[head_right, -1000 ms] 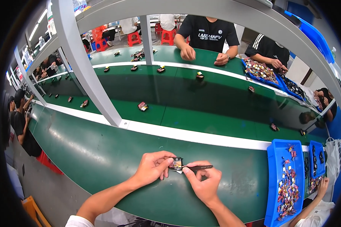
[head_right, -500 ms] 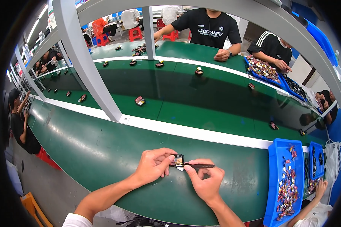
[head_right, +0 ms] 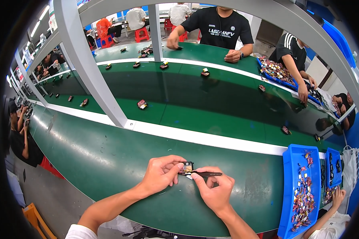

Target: Assembling small electronic components onto circuit boards using tweezers on a factory production line.

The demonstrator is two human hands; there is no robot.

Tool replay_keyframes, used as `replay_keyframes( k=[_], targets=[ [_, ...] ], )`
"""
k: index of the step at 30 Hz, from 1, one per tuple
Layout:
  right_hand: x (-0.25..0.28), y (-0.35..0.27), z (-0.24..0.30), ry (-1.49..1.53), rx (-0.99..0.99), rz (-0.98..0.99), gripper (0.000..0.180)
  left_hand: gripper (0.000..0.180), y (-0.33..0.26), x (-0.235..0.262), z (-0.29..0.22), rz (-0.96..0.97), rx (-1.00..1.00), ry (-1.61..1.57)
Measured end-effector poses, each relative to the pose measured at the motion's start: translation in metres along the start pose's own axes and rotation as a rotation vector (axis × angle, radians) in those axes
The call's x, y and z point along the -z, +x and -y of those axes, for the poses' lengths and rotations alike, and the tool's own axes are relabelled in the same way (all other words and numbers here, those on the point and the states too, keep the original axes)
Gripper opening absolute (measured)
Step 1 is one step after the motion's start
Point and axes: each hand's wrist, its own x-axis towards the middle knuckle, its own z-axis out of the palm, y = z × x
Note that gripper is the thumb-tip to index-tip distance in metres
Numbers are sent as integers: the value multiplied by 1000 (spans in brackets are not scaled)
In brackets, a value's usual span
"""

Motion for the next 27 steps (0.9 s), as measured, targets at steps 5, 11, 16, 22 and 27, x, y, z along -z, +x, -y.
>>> replay_keyframes(
  k=[5,11,16,22,27],
  targets=[
    [0,-1,-1,-32,-15,23,14,20,-1,0,0,13,-20,-1],
    [3,3,1,300,-294,23,13,21,0,0,0,34,-16,-46],
    [9,8,6,515,-526,50,15,22,0,2,2,51,12,-105],
    [9,8,7,510,-529,69,14,22,0,2,2,63,29,-133],
    [5,5,1,442,-436,68,12,22,-1,1,-1,65,37,-111]
  ],
)
